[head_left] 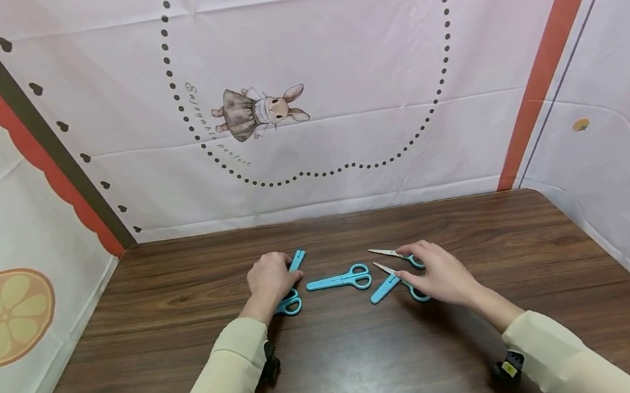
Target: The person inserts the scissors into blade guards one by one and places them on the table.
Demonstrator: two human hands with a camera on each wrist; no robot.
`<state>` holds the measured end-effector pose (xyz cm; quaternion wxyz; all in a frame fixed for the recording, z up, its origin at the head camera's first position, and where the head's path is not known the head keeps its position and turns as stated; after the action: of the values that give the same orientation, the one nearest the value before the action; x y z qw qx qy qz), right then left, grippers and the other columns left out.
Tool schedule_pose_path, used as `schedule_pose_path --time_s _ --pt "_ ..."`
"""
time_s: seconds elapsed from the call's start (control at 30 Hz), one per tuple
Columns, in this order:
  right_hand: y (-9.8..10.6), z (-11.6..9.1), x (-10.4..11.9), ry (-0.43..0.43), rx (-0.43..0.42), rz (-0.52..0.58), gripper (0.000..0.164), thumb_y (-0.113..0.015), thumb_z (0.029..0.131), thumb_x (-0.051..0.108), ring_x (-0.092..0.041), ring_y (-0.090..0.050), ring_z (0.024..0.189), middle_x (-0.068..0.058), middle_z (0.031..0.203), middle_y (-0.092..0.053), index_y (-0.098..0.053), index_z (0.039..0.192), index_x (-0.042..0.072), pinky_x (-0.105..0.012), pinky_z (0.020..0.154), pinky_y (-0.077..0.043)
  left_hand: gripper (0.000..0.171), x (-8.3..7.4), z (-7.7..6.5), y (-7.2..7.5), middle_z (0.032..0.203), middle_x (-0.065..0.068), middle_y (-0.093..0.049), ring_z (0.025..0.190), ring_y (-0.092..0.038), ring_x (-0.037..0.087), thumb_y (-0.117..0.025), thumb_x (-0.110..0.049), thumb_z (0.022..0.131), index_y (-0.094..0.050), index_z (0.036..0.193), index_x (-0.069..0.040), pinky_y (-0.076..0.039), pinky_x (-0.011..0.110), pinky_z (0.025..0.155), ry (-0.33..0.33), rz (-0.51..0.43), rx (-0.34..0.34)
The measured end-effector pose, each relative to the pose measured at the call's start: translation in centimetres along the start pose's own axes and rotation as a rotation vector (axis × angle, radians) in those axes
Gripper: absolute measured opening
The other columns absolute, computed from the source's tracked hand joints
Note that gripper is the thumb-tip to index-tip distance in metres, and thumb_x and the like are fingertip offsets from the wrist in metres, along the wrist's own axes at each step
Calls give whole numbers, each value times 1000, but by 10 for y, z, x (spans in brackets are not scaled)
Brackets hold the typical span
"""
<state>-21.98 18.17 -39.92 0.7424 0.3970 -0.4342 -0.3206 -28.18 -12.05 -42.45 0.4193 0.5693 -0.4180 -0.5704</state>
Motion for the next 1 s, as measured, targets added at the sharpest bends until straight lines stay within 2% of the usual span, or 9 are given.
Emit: schedule_pose_path --time_s 0.27,0.5,0.77,1.0 --pt "-2 -10 -7 -14 11 -59 46 -70 79 36 -22 -56 89 -7 101 -61 -61 117 11 -40 71 -47 30 0 1 1 87 2 -67 57 -53 15 -70 -37 80 -69 105 -21 -40 30 46 11 17 22" --pt "-3 -15 -10 -7 23 -86 48 -70 78 38 -23 -57 91 -6 103 -60 -61 116 11 -42 70 -47 31 0 3 2 97 2 -68 58 -54 15 -71 -37 79 -70 106 -22 -40 29 45 23 37 28" --pt "-5 -20 -12 -28 51 -102 46 -70 77 44 -21 -56 92 -2 107 -59 -64 113 16 -40 68 -47 19 4 3 3 89 0 -68 57 -54 13 -71 -32 80 -73 95 -20 -40 29 45 9 20 21" --pt "-6 -23 -12 -24 64 -111 43 -71 76 43 -22 -56 89 -3 104 -59 -65 110 16 -39 66 -47 17 7 3 8 94 1 -68 60 -54 14 -68 -32 82 -72 94 -21 -41 29 46 1 26 15"
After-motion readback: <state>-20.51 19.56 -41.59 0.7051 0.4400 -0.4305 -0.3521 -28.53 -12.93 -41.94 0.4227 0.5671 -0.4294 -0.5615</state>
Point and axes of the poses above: each hand's wrist, its own z-axis towards the middle knuckle, its own y-axis out of the back of the hand, x = y × z, the point moved 2 cm from there along z, towards the middle knuckle
